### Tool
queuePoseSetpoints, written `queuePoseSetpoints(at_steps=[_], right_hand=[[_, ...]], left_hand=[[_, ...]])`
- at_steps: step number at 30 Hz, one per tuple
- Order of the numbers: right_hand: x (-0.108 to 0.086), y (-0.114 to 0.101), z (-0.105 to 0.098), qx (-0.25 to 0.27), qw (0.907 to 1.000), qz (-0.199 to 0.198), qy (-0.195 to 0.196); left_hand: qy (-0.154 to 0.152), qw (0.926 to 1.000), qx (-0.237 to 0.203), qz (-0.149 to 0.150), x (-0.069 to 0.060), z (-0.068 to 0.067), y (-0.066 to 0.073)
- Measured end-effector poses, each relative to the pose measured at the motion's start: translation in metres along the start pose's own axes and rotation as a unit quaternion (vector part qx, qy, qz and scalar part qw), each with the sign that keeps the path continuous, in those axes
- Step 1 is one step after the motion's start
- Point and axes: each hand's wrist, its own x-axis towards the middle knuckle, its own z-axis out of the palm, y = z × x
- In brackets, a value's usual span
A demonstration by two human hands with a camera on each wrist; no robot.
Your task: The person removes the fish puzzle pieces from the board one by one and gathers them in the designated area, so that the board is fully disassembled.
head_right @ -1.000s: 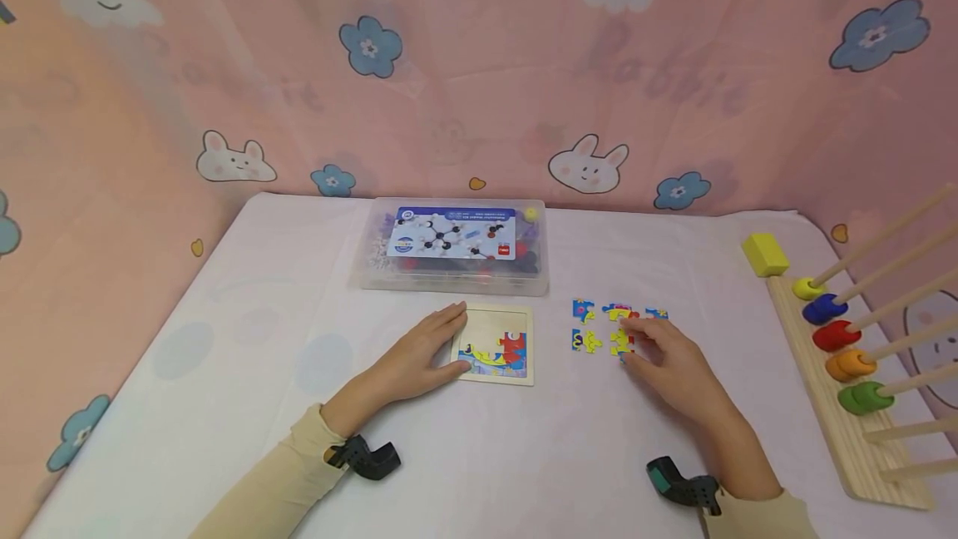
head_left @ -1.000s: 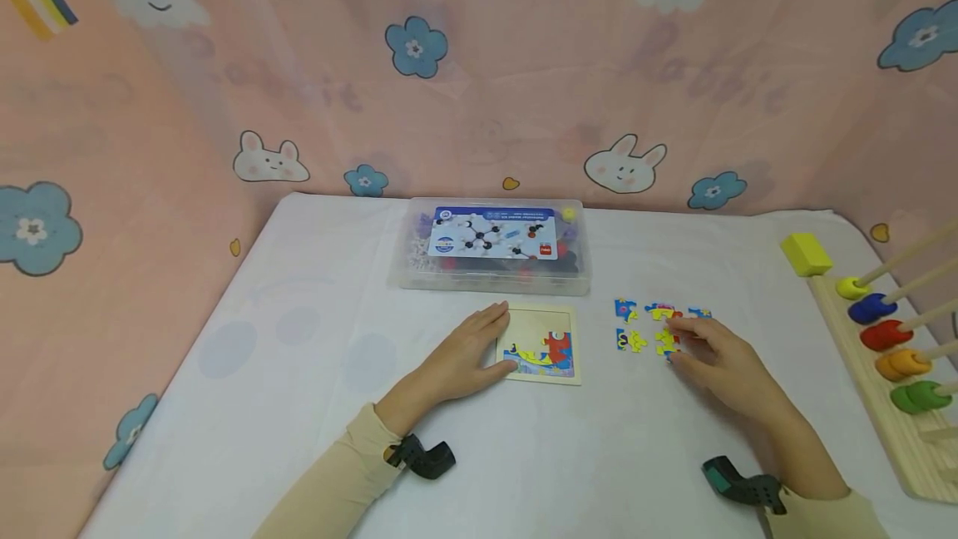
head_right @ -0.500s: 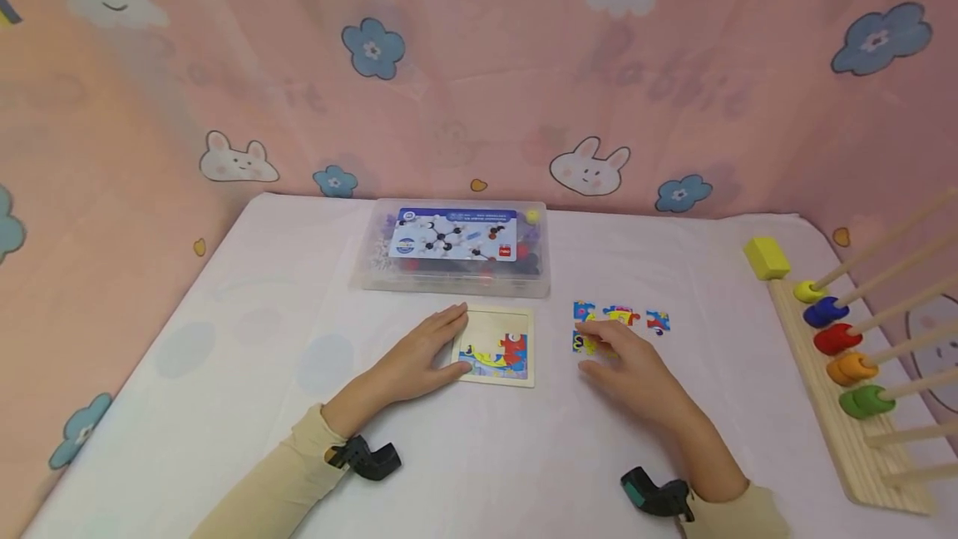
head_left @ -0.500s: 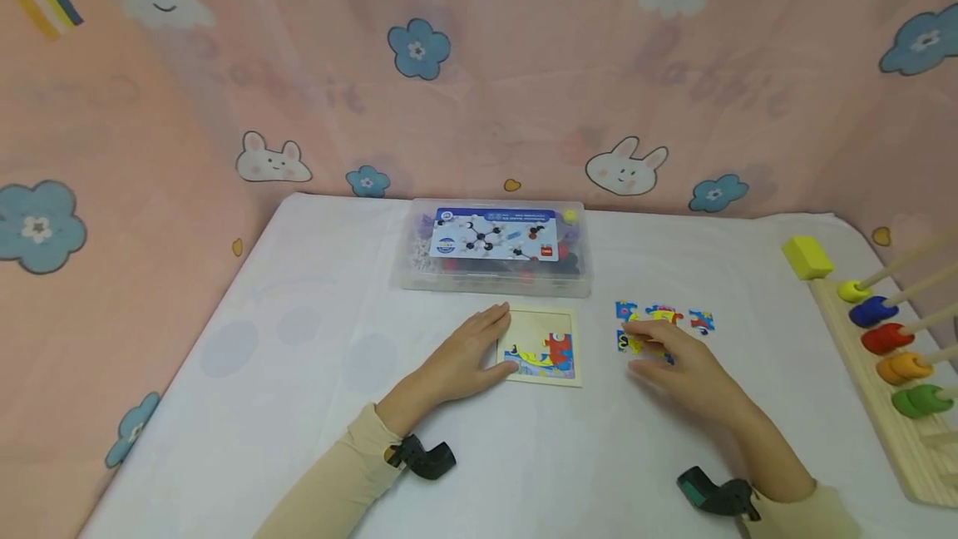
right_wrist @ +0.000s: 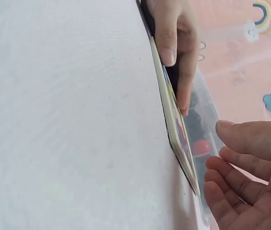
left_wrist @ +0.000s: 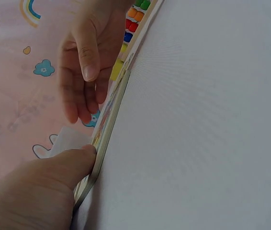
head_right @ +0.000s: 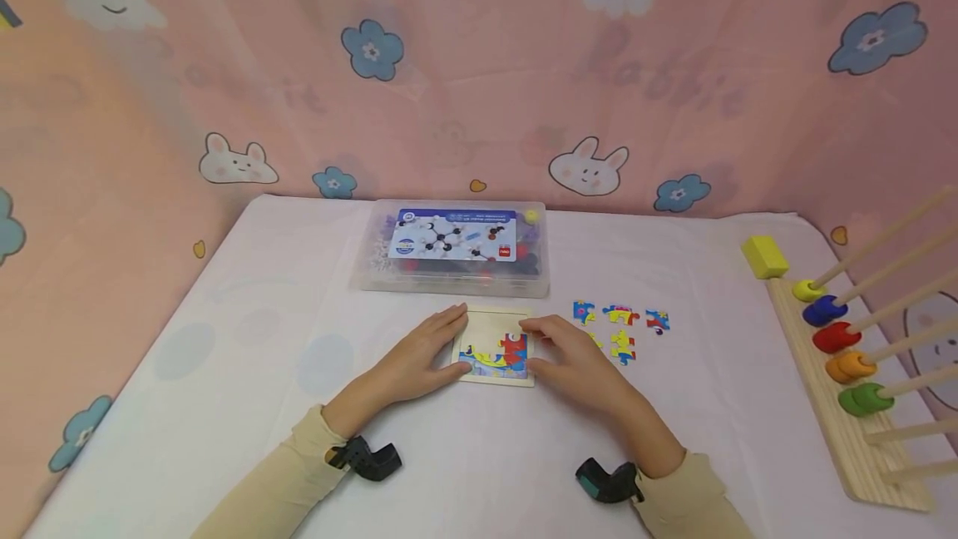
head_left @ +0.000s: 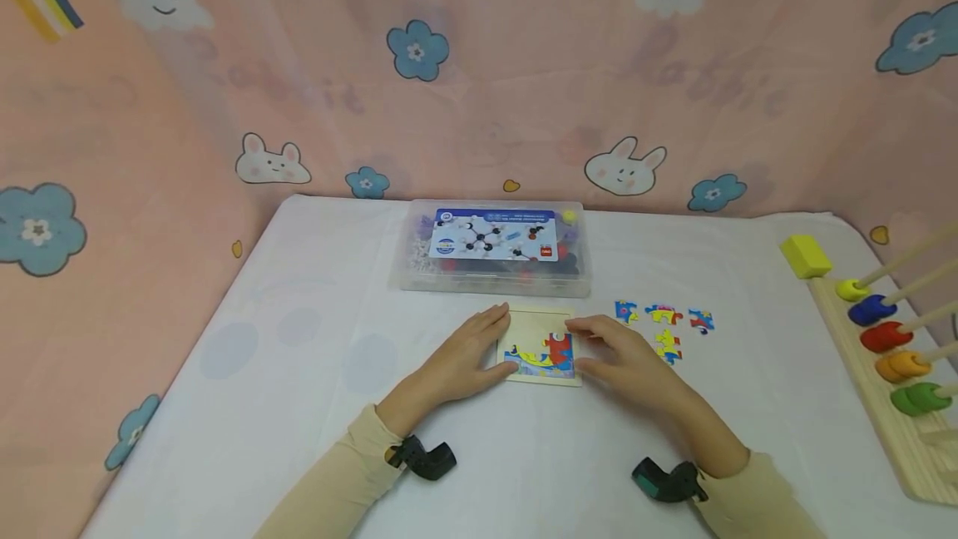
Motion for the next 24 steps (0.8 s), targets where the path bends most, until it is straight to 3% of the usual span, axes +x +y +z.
queuePoseSetpoints(at_steps=[6,17,24], right_hand=[[0.012,-0.001,0.009,0.008,0.9999,-0.006,-0.003],[0.015,0.002,0.019,-0.042,0.9990,-0.013,-0.011],[0.016,0.003,0.021,-0.019,0.9996,-0.019,-0.008]], left_hand=[[0.002,1.0000,0.006,0.002,0.001,0.001,-0.001],[-0.002,1.0000,0.002,-0.003,0.000,0.001,0.000],[-0.003,1.0000,0.002,-0.006,0.000,-0.001,0.001]])
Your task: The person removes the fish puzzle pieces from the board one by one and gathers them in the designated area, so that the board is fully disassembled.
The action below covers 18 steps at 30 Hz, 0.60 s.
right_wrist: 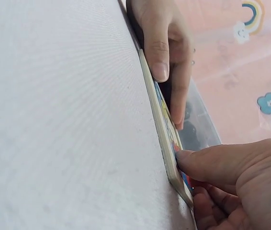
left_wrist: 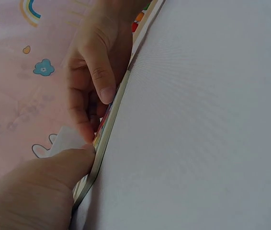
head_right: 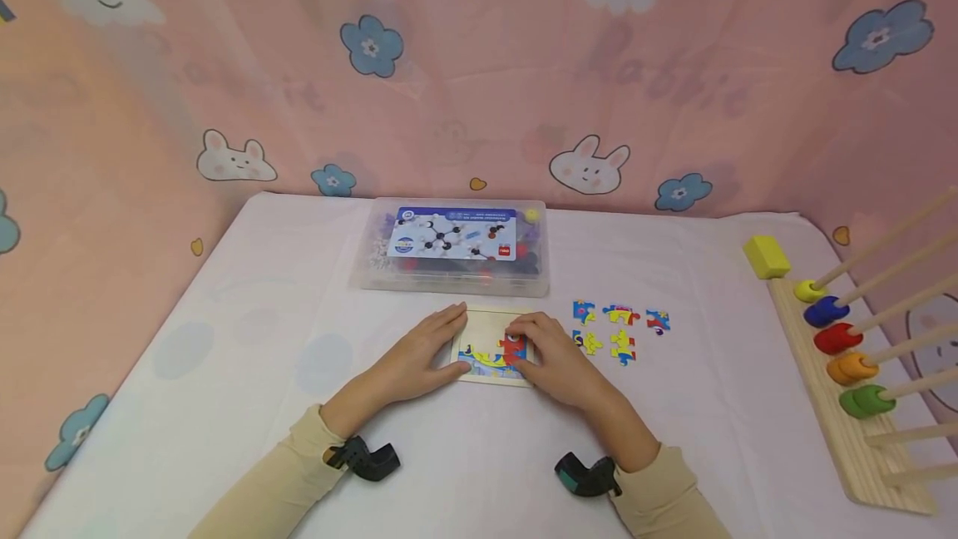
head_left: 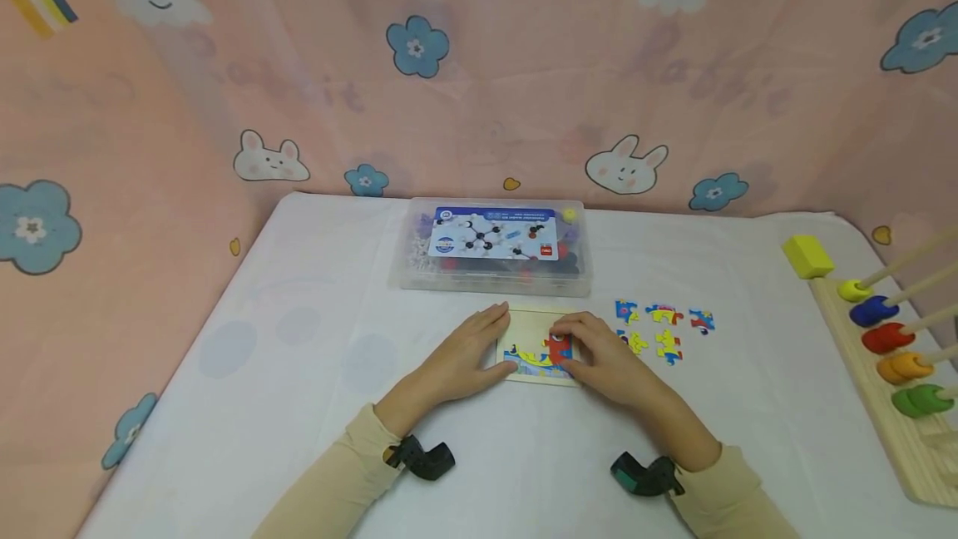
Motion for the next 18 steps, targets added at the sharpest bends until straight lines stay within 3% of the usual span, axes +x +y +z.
queuePoseSetpoints(at_steps=[9,18], right_hand=[[-0.0004,-0.0002,0.0015,0.025,0.9996,0.003,0.011],[-0.0024,-0.0030,0.0002,-0.017,0.9994,0.002,0.031]], left_hand=[[0.000,1.0000,0.001,-0.001,0.0002,0.0008,-0.0006],[-0.002,1.0000,0.006,-0.002,0.0004,-0.0002,0.0004]])
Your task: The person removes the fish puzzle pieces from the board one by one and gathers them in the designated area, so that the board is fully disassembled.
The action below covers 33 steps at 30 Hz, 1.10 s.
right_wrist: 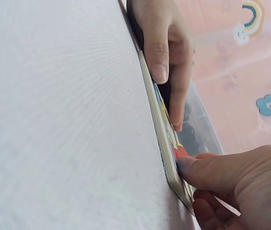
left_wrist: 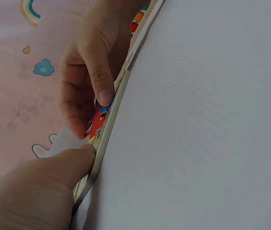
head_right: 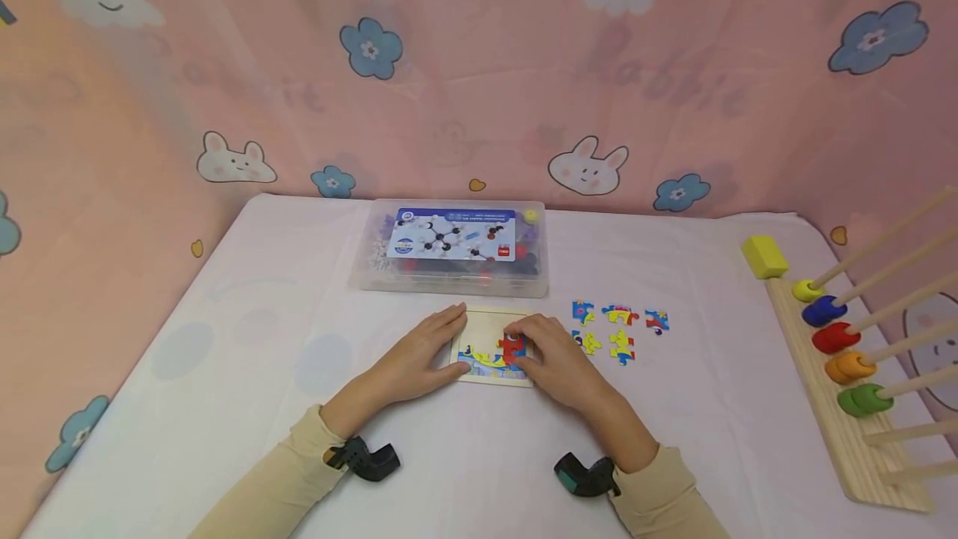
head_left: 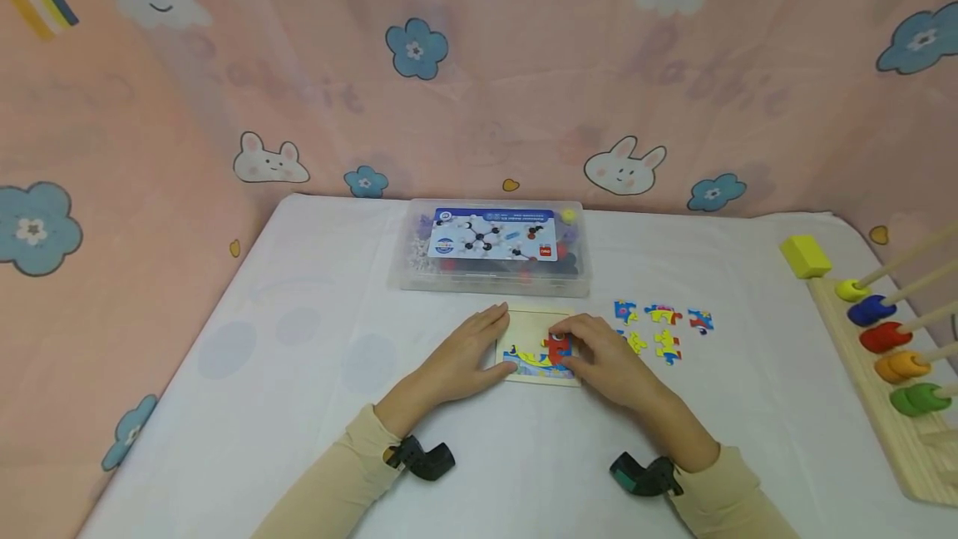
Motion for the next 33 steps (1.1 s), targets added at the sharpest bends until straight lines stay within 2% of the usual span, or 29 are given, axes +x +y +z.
queuePoseSetpoints(at_steps=[19,29,33], right_hand=[[0.001,0.004,0.000,-0.014,0.9997,0.000,0.020],[-0.002,0.009,-0.021,0.015,0.9997,0.016,0.014],[-0.012,0.014,-0.032,0.017,0.9988,0.044,0.012]], left_hand=[[-0.002,1.0000,-0.001,0.002,-0.001,-0.001,0.000],[0.003,0.9999,0.003,0.015,0.001,-0.001,-0.001],[0.002,0.9999,0.000,0.013,0.000,-0.001,-0.001]])
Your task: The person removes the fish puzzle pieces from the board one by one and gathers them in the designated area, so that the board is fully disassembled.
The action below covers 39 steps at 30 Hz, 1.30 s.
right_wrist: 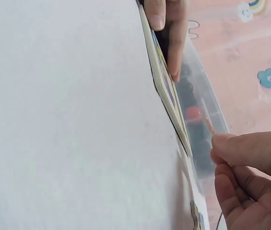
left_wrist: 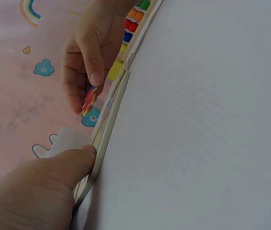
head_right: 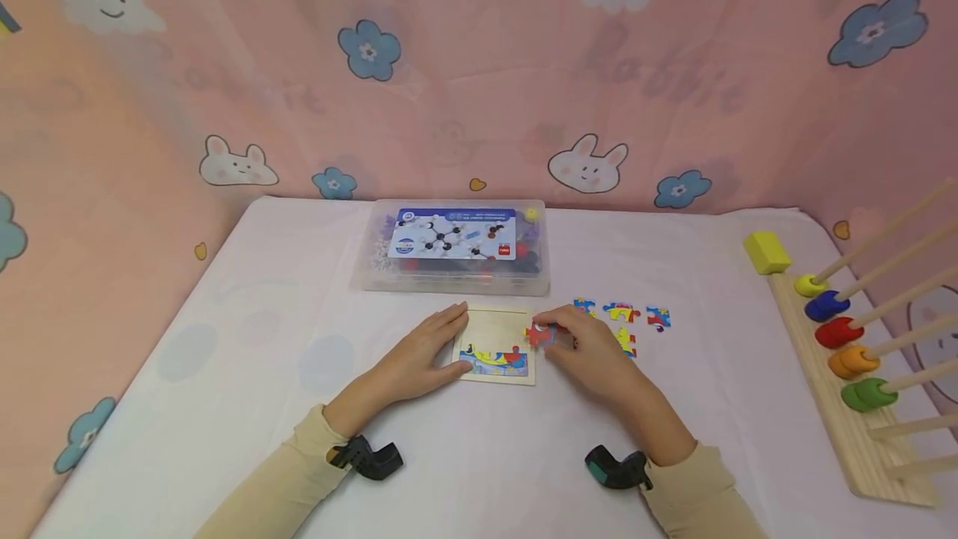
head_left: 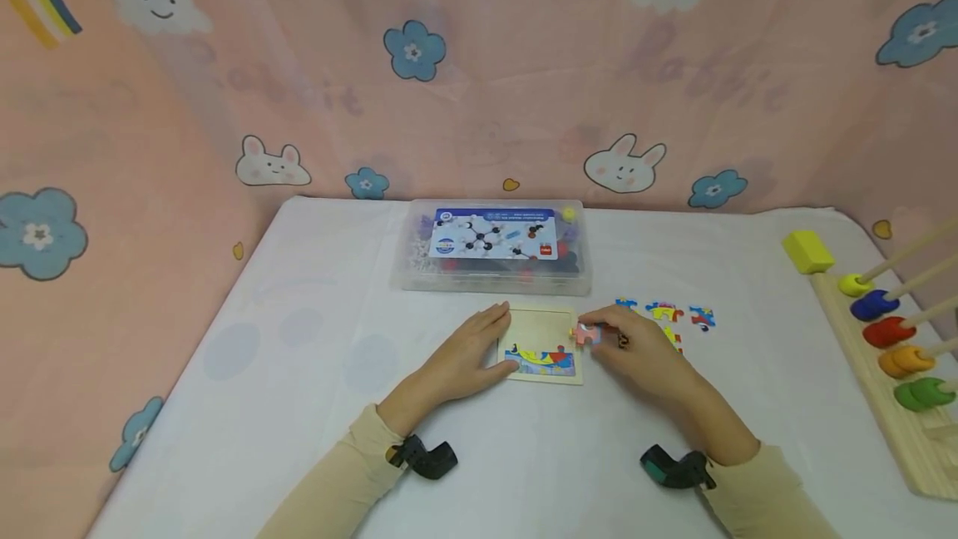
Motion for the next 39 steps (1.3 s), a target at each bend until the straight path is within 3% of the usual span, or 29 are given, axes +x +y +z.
queuePoseSetpoints(at_steps=[5,10,14,19,28,33,39], right_hand=[[-0.015,0.014,-0.019,-0.011,0.9997,0.022,0.005],[-0.030,0.031,-0.038,-0.043,0.9988,0.009,0.024],[-0.042,0.044,-0.052,-0.030,0.9985,-0.007,0.045],[-0.056,0.063,-0.065,-0.041,0.9972,0.002,0.063],[-0.068,0.090,-0.073,-0.048,0.9952,-0.011,0.085],[-0.071,0.091,-0.072,-0.061,0.9949,0.005,0.080],[-0.071,0.093,-0.070,-0.061,0.9942,-0.004,0.088]], left_hand=[[0.002,1.0000,-0.008,0.000,0.000,0.001,0.000],[0.003,1.0000,-0.007,-0.003,0.000,0.001,0.000],[0.004,0.9999,-0.007,-0.005,-0.001,0.002,0.000],[0.005,1.0000,-0.005,-0.002,0.000,0.002,0.000],[0.004,1.0000,-0.005,-0.002,0.000,0.002,0.000],[0.002,1.0000,-0.004,-0.002,0.000,0.002,-0.001],[-0.001,1.0000,-0.005,-0.005,0.000,0.003,-0.002]])
